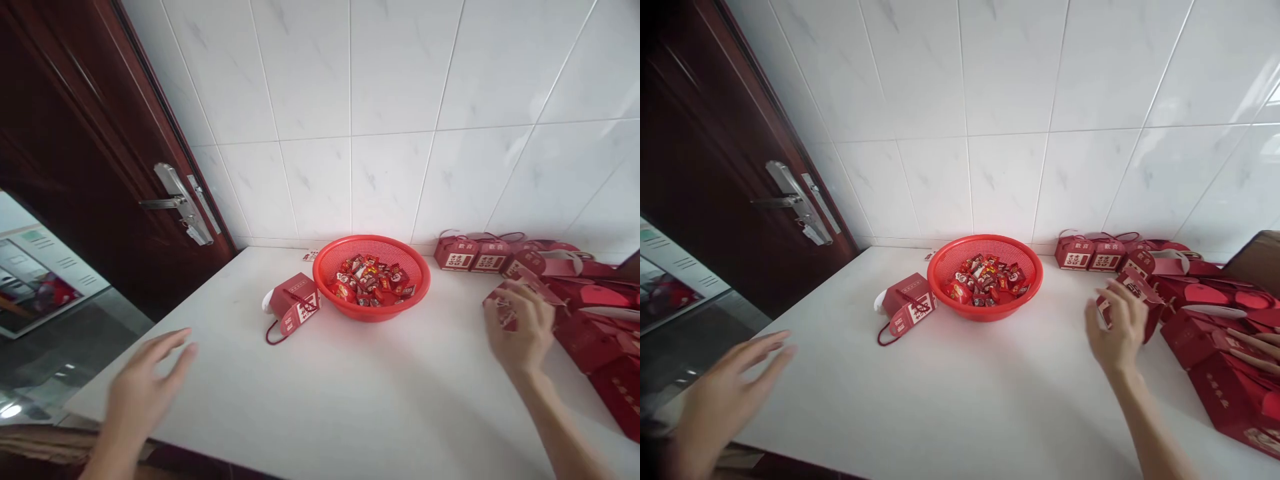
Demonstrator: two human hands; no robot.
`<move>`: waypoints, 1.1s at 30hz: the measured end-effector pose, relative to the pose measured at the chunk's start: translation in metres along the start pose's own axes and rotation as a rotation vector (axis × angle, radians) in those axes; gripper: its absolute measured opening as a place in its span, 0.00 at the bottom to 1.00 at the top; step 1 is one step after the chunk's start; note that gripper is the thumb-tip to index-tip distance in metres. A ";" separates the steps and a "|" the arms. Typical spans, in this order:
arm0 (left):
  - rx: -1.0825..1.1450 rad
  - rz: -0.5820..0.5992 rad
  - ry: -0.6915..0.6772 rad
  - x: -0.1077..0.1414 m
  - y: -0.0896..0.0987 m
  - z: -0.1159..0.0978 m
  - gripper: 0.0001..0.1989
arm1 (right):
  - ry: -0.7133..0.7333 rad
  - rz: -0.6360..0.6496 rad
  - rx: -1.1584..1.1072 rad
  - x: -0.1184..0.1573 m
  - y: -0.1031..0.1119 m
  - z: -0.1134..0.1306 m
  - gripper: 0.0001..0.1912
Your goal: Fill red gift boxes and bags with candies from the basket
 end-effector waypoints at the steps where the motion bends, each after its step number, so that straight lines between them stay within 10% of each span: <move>1: -0.010 0.027 0.001 -0.004 -0.010 -0.006 0.15 | 0.032 0.020 -0.072 0.003 -0.003 0.017 0.06; 10: -0.004 0.134 0.004 -0.020 -0.033 0.002 0.19 | 0.185 0.402 -0.579 0.054 -0.039 0.119 0.10; 24: 0.438 0.438 0.093 -0.043 -0.161 -0.049 0.22 | 0.176 0.521 -0.676 0.068 -0.048 0.126 0.12; 33: 0.507 0.193 0.209 -0.048 -0.109 -0.046 0.17 | 0.127 0.491 -0.687 0.060 -0.047 0.119 0.12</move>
Point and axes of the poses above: each hand's wrist, its own x-axis away from the middle knuckle, its own y-axis out of the back of the hand, z = x × y, the point moved 5 cm from there along -x, towards the middle knuckle, and after that the axes turned 7 degrees about y, right-handed, at the moved point
